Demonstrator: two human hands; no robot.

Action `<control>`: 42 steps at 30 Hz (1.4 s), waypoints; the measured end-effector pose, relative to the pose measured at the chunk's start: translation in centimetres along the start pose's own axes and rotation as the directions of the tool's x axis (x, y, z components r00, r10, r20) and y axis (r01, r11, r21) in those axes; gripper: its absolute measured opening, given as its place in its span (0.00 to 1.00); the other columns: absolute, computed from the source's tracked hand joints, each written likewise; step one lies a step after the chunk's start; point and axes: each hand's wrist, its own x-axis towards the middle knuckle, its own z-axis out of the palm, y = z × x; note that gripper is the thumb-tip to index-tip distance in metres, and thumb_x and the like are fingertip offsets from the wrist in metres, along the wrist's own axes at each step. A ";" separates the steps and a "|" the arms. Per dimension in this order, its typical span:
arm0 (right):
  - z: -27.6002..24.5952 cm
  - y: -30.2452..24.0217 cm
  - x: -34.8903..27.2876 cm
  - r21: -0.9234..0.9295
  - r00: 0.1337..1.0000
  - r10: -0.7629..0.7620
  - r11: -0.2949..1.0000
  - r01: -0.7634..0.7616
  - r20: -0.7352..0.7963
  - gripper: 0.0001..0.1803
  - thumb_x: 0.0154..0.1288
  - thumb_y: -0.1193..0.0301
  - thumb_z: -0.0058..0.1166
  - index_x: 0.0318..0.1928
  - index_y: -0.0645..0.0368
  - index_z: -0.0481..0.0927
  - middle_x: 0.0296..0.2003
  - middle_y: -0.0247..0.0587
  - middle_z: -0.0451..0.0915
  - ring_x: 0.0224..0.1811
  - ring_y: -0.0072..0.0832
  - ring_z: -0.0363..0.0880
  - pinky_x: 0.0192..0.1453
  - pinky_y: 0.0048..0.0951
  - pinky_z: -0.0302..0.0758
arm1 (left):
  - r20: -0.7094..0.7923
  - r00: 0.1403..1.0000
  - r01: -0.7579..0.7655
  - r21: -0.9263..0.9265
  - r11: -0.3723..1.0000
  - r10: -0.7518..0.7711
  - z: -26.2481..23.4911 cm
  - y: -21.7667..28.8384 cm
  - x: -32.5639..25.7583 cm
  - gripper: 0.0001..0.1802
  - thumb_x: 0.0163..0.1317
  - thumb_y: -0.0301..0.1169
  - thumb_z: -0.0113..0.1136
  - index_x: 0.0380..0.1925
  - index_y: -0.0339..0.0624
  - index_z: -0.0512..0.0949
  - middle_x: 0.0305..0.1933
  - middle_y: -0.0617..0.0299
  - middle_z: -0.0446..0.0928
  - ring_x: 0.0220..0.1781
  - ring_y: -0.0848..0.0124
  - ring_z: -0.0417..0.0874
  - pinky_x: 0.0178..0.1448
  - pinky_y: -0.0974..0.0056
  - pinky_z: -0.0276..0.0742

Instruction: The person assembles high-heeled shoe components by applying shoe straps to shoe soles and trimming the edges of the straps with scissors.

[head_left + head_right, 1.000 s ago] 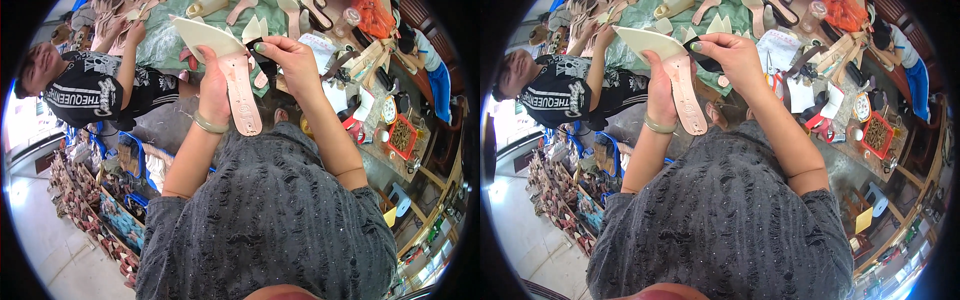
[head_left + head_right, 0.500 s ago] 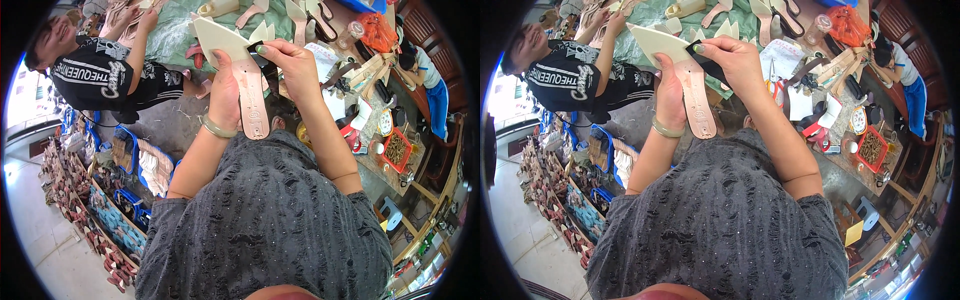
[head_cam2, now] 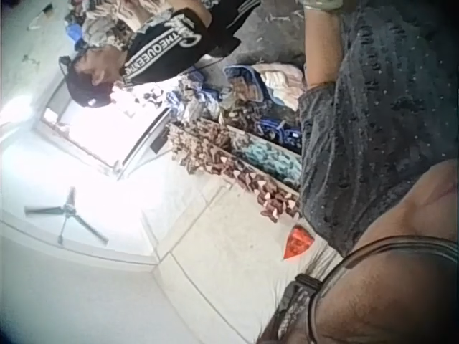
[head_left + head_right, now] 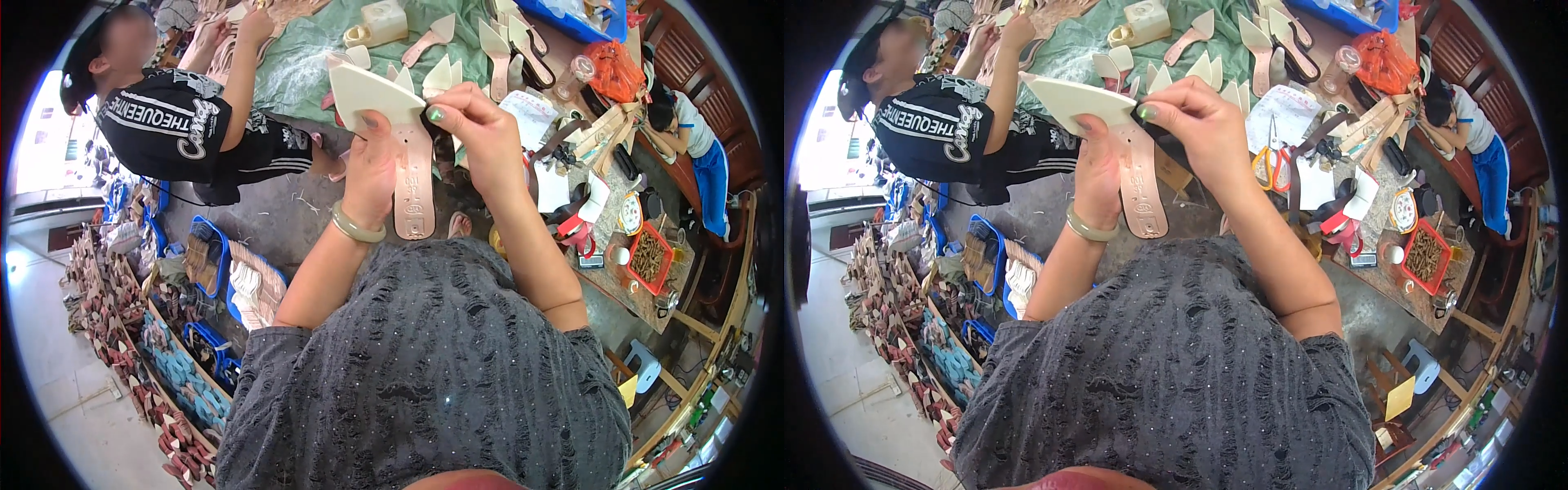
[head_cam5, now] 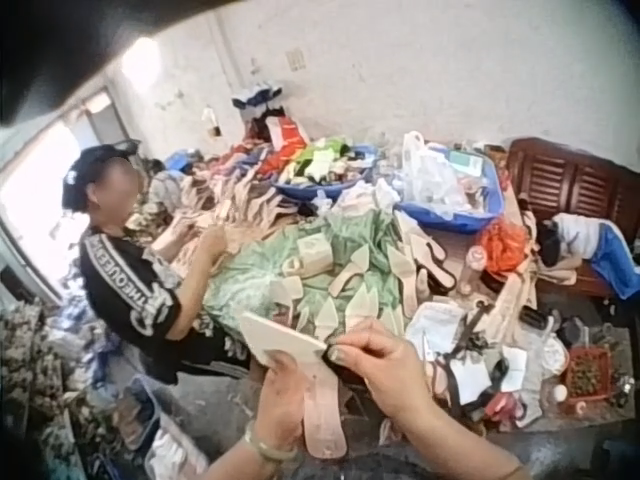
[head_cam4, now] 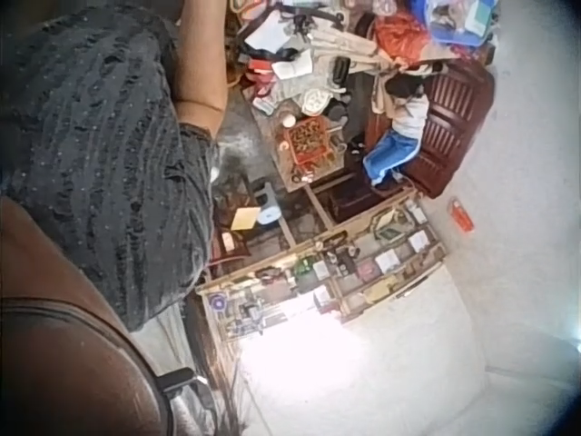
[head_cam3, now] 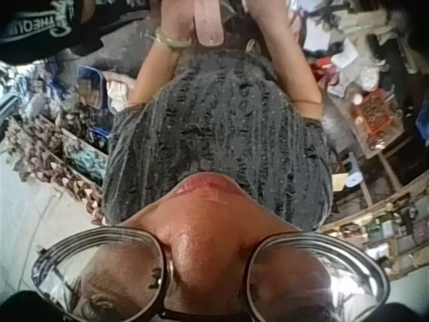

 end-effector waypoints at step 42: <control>23.5 1.6 -12.0 0.336 0.880 0.025 0.919 -0.208 0.475 0.08 0.62 0.78 0.55 0.40 0.66 0.82 0.36 0.32 0.79 0.39 0.17 0.74 0.44 0.17 0.69 | 0.372 0.492 -0.839 0.445 0.314 0.787 -14.5 15.1 -17.8 0.14 0.50 0.29 0.66 0.38 0.45 0.77 0.45 0.54 0.69 0.49 0.61 0.75 0.60 0.55 0.70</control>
